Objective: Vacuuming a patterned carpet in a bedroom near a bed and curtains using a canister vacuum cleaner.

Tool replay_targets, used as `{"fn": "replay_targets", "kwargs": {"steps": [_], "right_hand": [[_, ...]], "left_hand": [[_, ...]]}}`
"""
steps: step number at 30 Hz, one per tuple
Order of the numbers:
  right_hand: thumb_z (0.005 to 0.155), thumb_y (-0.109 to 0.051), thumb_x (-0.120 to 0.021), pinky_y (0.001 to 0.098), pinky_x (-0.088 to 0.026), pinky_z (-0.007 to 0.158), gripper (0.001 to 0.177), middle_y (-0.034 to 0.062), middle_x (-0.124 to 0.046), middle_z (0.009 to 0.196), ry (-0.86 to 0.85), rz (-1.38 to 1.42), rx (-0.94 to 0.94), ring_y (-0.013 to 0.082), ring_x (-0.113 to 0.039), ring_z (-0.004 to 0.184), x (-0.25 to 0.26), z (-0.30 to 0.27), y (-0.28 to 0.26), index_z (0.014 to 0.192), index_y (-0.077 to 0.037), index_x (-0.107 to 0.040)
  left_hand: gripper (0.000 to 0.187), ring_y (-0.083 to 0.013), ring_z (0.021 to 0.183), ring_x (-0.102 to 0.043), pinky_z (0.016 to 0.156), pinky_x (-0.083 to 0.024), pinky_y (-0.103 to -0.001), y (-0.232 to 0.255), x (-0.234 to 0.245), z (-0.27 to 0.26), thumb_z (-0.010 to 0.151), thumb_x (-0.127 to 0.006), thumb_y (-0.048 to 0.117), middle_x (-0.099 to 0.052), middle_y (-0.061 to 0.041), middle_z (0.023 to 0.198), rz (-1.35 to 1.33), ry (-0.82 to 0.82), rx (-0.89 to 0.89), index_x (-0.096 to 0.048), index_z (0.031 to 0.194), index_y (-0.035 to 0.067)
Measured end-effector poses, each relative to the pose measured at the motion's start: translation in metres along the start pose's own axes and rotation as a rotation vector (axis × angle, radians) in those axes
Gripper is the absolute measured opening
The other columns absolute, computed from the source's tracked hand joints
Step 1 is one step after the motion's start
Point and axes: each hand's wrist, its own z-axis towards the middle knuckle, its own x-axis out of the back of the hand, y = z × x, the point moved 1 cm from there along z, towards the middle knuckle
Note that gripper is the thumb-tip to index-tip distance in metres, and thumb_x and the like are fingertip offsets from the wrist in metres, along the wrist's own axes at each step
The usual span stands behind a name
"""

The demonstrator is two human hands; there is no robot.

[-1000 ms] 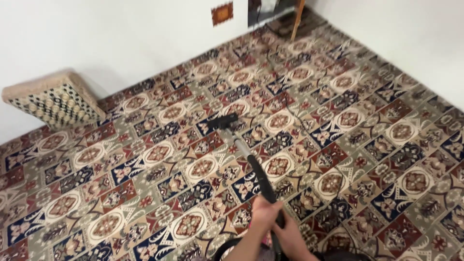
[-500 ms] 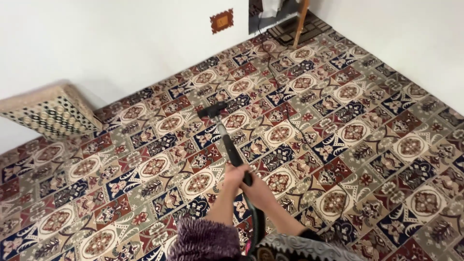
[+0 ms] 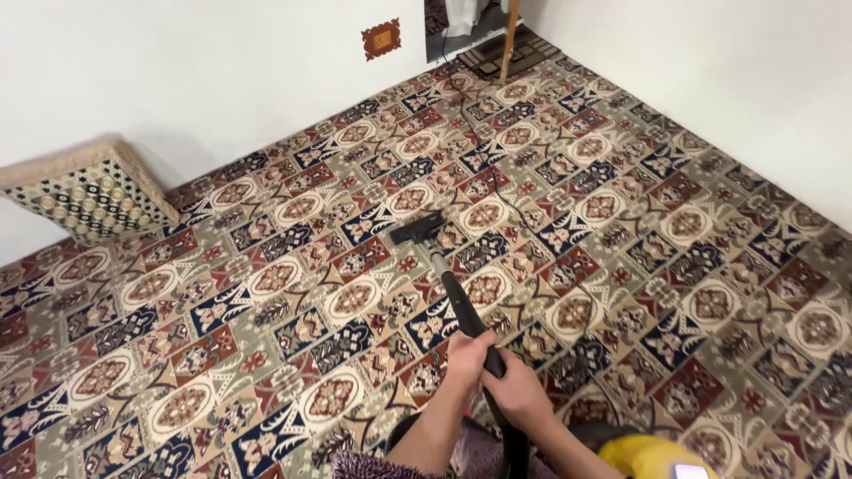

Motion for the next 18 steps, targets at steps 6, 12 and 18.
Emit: {"fn": "replay_targets", "kwargs": {"steps": [6,12,18], "right_hand": [[0.090,-0.043,-0.064,0.0307,-0.046,0.071,0.032,0.0045,-0.071,0.087,0.076,0.042,0.010,0.0198,-0.066,0.076,-0.005,-0.048,0.043,0.106,-0.015,-0.068],[0.083,-0.038,-0.071,0.0289,-0.049,0.057,0.030,0.0054,-0.072,0.071,0.149,0.267,0.076,0.0164,-0.063,0.058,-0.039,-0.035,0.090,0.096,-0.011,-0.070],[0.085,-0.041,-0.070,0.0354,-0.053,0.071,0.054,0.0122,-0.079,0.087,0.051,0.405,-0.162,0.0234,-0.073,0.073,-0.069,0.013,0.106,0.133,-0.017,-0.064]], "left_hand": [[0.020,-0.0153,0.056,-0.050,0.051,-0.041,-0.031,-0.028,-0.017,-0.057,0.074,-0.071,0.013,-0.053,-0.003,0.062,-0.011,-0.021,0.035,-0.053,0.068,0.008],[0.010,-0.0122,0.062,-0.060,0.049,-0.052,-0.019,-0.019,-0.011,-0.084,0.088,-0.069,0.006,-0.063,-0.004,0.079,0.124,-0.161,0.144,-0.060,0.085,0.004],[0.020,-0.0169,0.071,-0.067,0.059,-0.059,-0.029,-0.054,-0.001,-0.021,0.084,-0.076,0.014,-0.068,-0.004,0.084,0.352,-0.103,0.161,-0.063,0.097,0.009]]}}
